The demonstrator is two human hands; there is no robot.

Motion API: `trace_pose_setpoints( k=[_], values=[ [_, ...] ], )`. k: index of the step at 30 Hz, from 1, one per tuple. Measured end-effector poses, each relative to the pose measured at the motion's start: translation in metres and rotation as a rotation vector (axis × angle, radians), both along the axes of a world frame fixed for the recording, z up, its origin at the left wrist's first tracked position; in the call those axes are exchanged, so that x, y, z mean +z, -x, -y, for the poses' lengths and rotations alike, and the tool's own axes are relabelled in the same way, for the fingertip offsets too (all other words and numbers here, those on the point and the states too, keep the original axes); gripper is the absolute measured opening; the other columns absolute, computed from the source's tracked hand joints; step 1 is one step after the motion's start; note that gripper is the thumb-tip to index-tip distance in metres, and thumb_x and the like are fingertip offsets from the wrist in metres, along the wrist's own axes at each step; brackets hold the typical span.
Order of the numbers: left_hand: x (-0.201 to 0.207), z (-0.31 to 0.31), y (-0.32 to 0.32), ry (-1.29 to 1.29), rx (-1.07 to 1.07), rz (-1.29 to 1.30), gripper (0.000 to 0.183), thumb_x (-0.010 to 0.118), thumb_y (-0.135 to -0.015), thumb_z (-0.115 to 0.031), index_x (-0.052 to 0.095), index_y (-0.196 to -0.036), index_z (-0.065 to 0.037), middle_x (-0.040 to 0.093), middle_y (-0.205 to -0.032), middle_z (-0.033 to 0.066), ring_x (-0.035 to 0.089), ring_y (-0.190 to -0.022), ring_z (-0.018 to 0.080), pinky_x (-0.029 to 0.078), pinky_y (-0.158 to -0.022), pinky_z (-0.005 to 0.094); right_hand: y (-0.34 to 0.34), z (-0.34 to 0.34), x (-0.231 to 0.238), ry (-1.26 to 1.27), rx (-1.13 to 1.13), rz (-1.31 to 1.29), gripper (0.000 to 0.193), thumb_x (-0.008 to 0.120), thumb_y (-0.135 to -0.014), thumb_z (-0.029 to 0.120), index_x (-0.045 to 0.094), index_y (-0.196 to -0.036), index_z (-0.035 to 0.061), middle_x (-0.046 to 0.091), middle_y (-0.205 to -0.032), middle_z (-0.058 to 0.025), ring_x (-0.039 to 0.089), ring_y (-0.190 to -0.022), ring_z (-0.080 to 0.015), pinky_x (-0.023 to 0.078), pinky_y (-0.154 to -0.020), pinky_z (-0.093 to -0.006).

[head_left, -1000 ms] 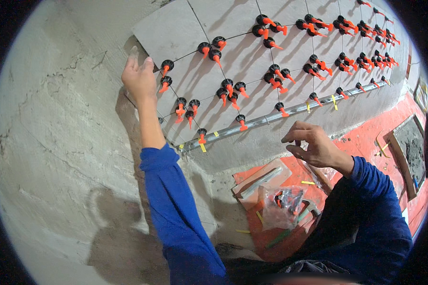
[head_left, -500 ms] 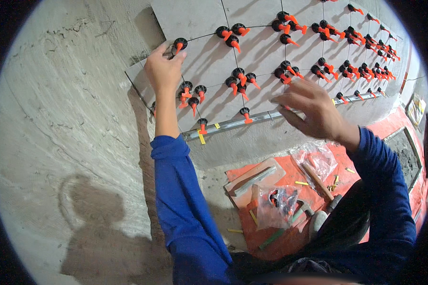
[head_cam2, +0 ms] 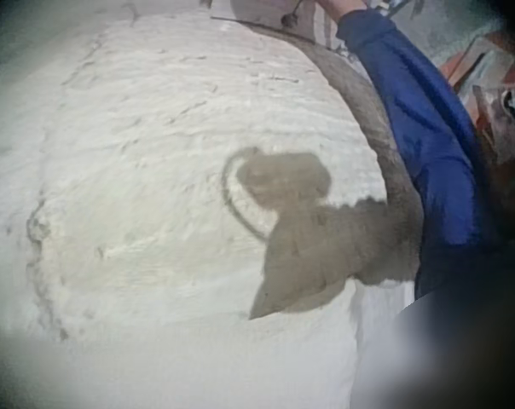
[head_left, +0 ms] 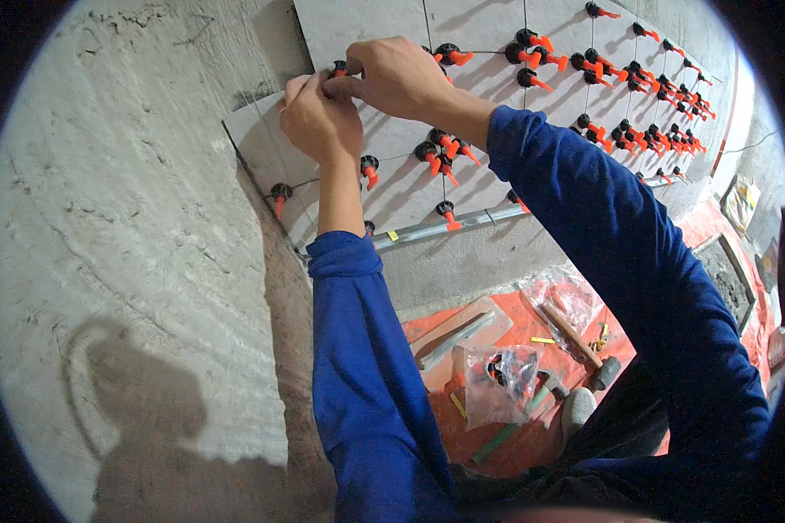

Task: The person installs wall tiles by placing them on a prepared surface and securing them with red tile leveling clips and black wedges. They repeatedly insert the clips between tiles and tighten the wedges to maintain even spacing.

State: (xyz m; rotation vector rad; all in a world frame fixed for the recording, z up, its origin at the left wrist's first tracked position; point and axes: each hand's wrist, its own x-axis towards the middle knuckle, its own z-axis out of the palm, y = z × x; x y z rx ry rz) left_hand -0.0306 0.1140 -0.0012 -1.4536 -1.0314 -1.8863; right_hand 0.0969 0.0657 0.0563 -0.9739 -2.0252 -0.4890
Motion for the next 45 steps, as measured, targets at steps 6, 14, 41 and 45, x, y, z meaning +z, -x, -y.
trace_pose_setpoints(
  k=[6, 14, 41, 45],
  values=[
    [-0.002, -0.006, 0.001, -0.079, 0.046, -0.083, 0.013, 0.062, -0.079, -0.020, 0.071, -0.076, -0.012, 0.064, -0.082, 0.0049, 0.061, -0.080, 0.0280, 0.043, -0.073, 0.0412, 0.008, -0.007, -0.004, -0.054, 0.062, -0.014, 0.032, 0.063, -0.082, 0.033, 0.068, -0.084, 0.0007, 0.068, -0.083, -0.0228, 0.067, -0.083, -0.0411, 0.054, -0.073, -0.0497],
    [-0.003, -0.006, 0.002, -0.003, 0.075, -0.080, 0.014, 0.067, -0.074, -0.025, 0.071, -0.078, -0.012, 0.063, -0.083, 0.0058, 0.061, -0.082, 0.0323, 0.044, -0.073, 0.0443, 0.013, -0.004, -0.004, -0.099, 0.000, 0.072, 0.022, 0.060, -0.080, 0.020, 0.069, -0.084, 0.0000, 0.069, -0.083, -0.0224, 0.068, -0.081, -0.0412, 0.055, -0.072, -0.0483],
    [0.022, 0.048, 0.022, 0.362, -0.336, 0.178, 0.036, 0.061, -0.083, -0.009, 0.067, -0.118, 0.000, 0.069, -0.100, 0.0250, 0.068, -0.096, 0.0326, 0.052, -0.083, 0.0415, -0.129, 0.136, -0.077, 0.215, 0.089, 0.171, 0.026, 0.063, -0.085, 0.020, 0.060, -0.104, 0.0030, 0.059, -0.091, -0.0154, 0.063, -0.081, -0.0359, 0.052, -0.070, -0.0459],
    [0.048, 0.048, 0.027, 0.414, -0.223, 0.039, 0.039, 0.058, -0.085, -0.005, 0.062, -0.122, 0.006, 0.070, -0.096, 0.0207, 0.069, -0.087, 0.0278, 0.051, -0.080, 0.0351, -0.184, 0.161, -0.132, 0.520, 0.043, 0.098, 0.026, 0.064, -0.084, 0.018, 0.063, -0.105, 0.0040, 0.060, -0.090, -0.0144, 0.063, -0.078, -0.0355, 0.051, -0.068, -0.0450]
  ],
)
